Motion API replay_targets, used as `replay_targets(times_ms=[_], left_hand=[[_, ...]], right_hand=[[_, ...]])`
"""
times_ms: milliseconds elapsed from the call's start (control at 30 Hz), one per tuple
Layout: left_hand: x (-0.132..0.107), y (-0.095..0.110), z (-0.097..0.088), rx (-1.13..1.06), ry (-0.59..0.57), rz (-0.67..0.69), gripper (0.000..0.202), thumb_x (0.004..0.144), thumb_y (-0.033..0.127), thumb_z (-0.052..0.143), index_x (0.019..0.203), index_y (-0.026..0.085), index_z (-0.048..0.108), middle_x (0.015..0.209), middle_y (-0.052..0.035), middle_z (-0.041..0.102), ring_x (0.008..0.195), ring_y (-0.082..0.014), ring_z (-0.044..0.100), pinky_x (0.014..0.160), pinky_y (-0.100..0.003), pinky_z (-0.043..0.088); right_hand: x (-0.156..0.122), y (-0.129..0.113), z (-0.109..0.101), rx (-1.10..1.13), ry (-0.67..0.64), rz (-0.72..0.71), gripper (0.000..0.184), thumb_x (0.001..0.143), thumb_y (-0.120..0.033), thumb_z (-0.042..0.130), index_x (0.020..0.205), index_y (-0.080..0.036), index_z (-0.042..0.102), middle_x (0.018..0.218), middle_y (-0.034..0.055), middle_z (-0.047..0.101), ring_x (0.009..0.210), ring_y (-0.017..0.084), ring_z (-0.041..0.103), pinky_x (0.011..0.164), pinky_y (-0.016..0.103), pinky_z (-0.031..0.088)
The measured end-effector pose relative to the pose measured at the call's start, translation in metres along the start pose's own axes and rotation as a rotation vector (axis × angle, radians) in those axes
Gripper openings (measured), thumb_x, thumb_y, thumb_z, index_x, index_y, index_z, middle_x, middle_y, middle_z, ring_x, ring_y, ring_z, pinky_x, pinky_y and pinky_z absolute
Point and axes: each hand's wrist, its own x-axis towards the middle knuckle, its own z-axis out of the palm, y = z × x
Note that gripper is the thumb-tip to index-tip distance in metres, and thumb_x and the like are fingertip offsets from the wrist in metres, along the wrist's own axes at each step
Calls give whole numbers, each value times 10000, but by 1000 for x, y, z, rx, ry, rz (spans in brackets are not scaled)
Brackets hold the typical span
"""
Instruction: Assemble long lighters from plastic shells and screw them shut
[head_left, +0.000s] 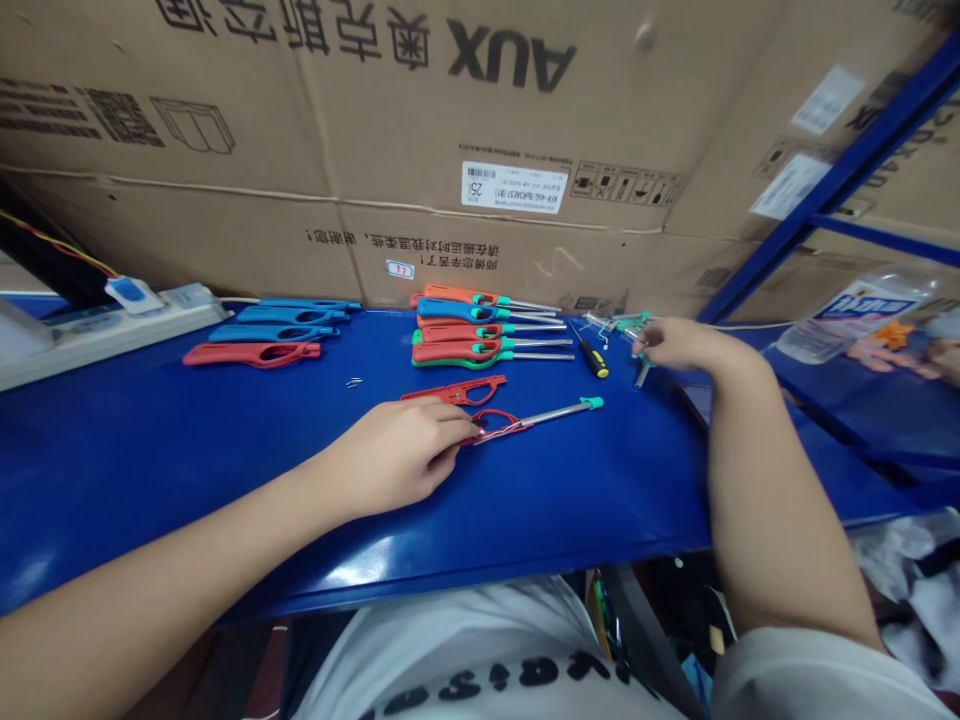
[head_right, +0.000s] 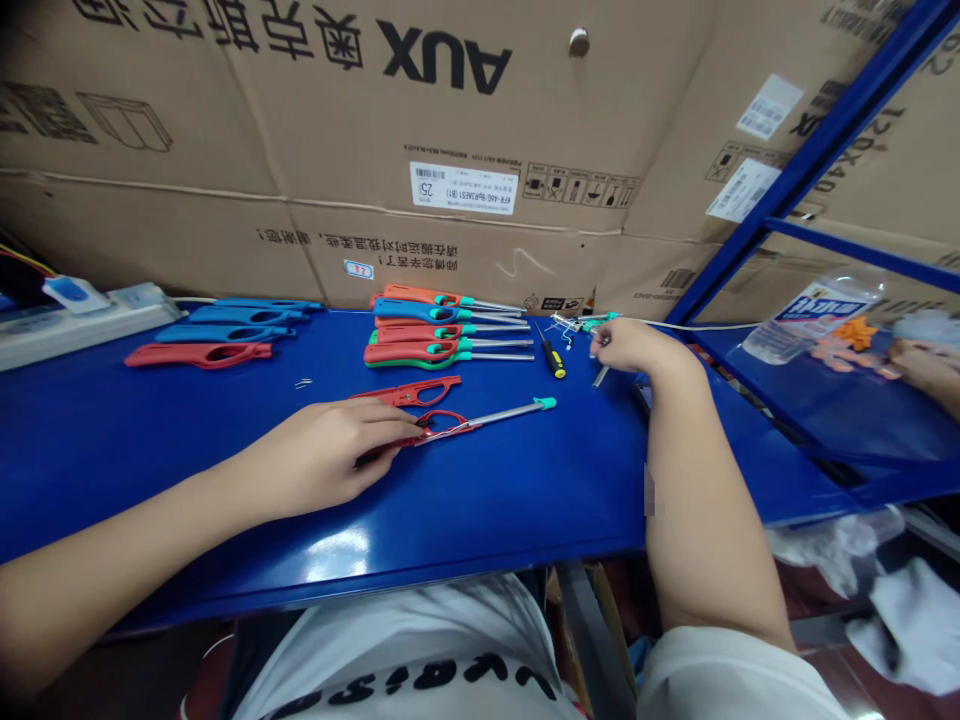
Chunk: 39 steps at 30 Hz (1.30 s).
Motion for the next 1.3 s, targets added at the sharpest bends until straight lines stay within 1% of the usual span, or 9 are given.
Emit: replay_targets(times_ms=[100, 200, 267, 500, 633, 800, 1000, 1133, 1300], left_hand=[[1, 2, -1, -51, 33, -1, 325, 969, 207, 499, 1242, 236, 673, 1245, -65, 699, 1109, -231, 675, 944, -360, 559], [3, 2, 1, -97, 75, -24, 317, 1003, 249, 478, 1265, 221, 653, 1260, -80, 682, 1123, -229, 660, 957, -357, 551], [4, 2, 4, -124, 93, -44, 308, 1014, 251, 471, 1258, 214, 654, 1231, -83, 688, 1112, -227, 657, 963, -361, 546], [8, -3, 14, -247, 137, -25, 262, 1026, 244, 471, 1166, 190, 686, 1154, -91, 683, 1064, -208, 651, 948, -346, 536], [10, -4, 17, -263, 142, -18, 249, 1025, 249, 481, 1145, 191, 691, 1130, -89, 690, 1058, -208, 653, 946, -350, 534], [11, -1, 19, -298, 211, -70, 242, 1020, 272, 489, 1098, 184, 701, 1079, -84, 713, 1018, -207, 663, 914, -345, 539], [13, -1, 25, -336, 218, -179, 277, 954, 375, 631, 1144, 183, 693, 1068, -75, 706, 931, -200, 668, 827, -335, 544], [13, -4, 28, -356, 228, -181, 241, 911, 313, 693, 1113, 183, 699, 1053, -67, 708, 910, -190, 673, 814, -319, 545], [12, -6, 28, -379, 244, -172, 221, 882, 278, 728, 1078, 178, 705, 999, -58, 716, 901, -189, 677, 816, -312, 548]], right_hand=[[-8, -30, 6, 230, -43, -192, 311, 818, -89, 551, 1103, -187, 627, 902, 66, 715, 626, 145, 657, 545, 241, 495], [-16, -63, 18, 435, -143, -393, 303, 786, -97, 566, 1069, -196, 613, 743, 21, 685, 616, 176, 676, 541, 264, 523], [-23, -81, 26, 503, -166, -544, 230, 783, -125, 574, 997, -194, 621, 796, 31, 702, 670, 182, 699, 549, 260, 529], [-32, -103, 35, 433, -54, -865, 111, 786, -94, 579, 843, -169, 638, 897, 47, 697, 731, 147, 653, 669, 266, 508], [-26, -99, 38, 318, -66, -866, 144, 787, -78, 593, 870, -175, 660, 889, 40, 701, 757, 152, 614, 671, 258, 466], [-20, -95, 42, 228, -70, -769, 145, 826, -234, 692, 948, -160, 667, 874, 53, 681, 721, 158, 591, 638, 260, 431], [-18, -97, 43, 221, -66, -846, 74, 883, -204, 626, 864, -165, 685, 914, 66, 681, 778, 171, 600, 702, 287, 443], [-24, -103, 43, 312, -57, -910, 102, 892, -264, 654, 871, -168, 685, 908, 60, 689, 790, 170, 607, 711, 288, 454], [-29, -113, 50, 326, -109, -976, 69, 893, -198, 633, 901, -165, 694, 918, 61, 689, 795, 169, 605, 712, 289, 461]])
